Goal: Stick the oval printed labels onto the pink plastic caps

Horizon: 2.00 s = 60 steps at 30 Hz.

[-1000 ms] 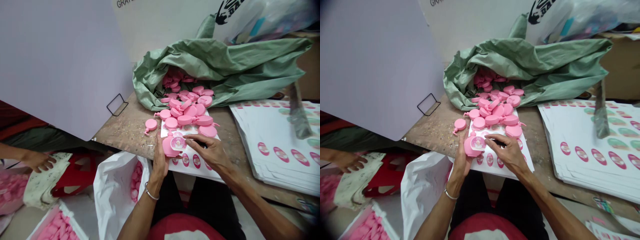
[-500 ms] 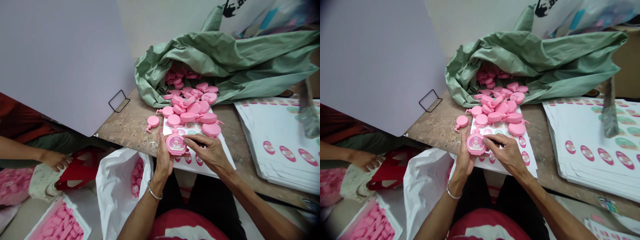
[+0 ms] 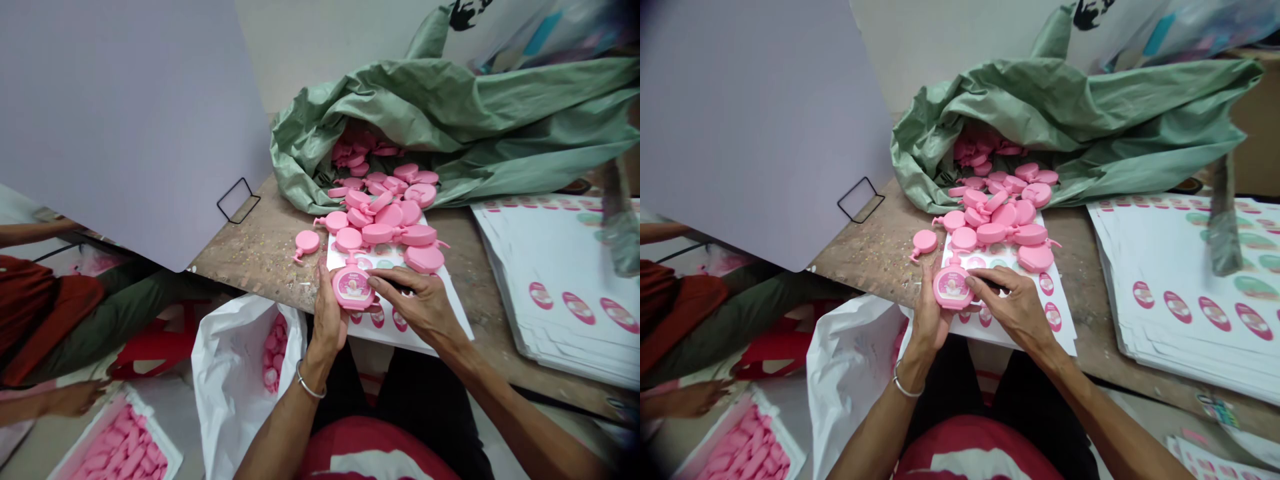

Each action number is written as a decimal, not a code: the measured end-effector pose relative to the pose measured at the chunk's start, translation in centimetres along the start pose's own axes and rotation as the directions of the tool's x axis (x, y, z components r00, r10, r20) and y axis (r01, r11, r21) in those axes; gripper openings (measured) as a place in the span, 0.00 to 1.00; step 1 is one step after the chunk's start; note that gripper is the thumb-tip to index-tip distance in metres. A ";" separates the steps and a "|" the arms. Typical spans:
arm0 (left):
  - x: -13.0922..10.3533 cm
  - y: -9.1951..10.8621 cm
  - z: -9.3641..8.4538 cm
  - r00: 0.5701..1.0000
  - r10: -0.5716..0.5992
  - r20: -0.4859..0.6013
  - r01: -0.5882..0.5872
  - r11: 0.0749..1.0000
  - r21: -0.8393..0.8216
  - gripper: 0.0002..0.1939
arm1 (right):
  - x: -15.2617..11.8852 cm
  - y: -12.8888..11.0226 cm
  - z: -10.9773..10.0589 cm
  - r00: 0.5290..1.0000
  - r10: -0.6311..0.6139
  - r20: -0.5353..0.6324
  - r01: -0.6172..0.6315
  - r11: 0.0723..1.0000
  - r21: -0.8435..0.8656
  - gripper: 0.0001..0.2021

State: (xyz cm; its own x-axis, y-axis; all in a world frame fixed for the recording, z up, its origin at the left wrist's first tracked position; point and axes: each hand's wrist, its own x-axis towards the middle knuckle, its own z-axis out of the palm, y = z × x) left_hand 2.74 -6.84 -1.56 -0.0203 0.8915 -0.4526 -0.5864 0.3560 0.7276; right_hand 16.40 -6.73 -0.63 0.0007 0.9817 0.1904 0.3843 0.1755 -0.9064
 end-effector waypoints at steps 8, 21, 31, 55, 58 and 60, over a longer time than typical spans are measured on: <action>-0.3 0.5 0.4 0.991 0.020 0.129 -0.010 0.997 -0.080 0.29 | 0.0 -0.2 0.1 1.000 -0.013 0.005 0.013 1.000 -0.011 0.10; -0.6 -1.5 -0.8 0.953 0.284 -0.101 -0.238 0.914 0.329 0.19 | -0.1 1.5 2.1 0.992 -0.042 -0.122 0.013 0.973 -0.229 0.35; -7.5 5.9 -13.3 0.965 0.211 -0.159 0.099 0.271 0.957 0.20 | 9.1 3.2 7.3 0.826 -0.314 0.469 0.516 0.755 -0.404 0.19; 1.2 3.2 -6.1 0.991 0.001 0.131 -0.042 0.948 0.314 0.20 | 3.6 2.9 1.9 0.982 0.023 0.188 0.050 0.927 -0.372 0.15; 1.9 2.6 -6.3 0.995 0.020 0.096 -0.052 0.939 0.339 0.21 | 2.1 5.0 3.3 0.989 -0.056 0.136 0.126 0.800 -0.587 0.10; 2.1 2.1 -6.2 0.994 0.011 0.105 -0.044 0.946 0.322 0.23 | 1.5 5.5 4.1 0.984 -0.124 0.126 0.177 0.740 -0.649 0.10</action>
State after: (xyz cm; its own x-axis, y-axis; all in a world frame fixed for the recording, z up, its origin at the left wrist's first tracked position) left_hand -3.54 -5.98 -4.17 0.0583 0.9197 -0.3883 -0.2929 0.3876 0.8741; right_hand 14.70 -3.95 -6.85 -0.1636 0.9537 0.2525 0.8839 0.2554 -0.3919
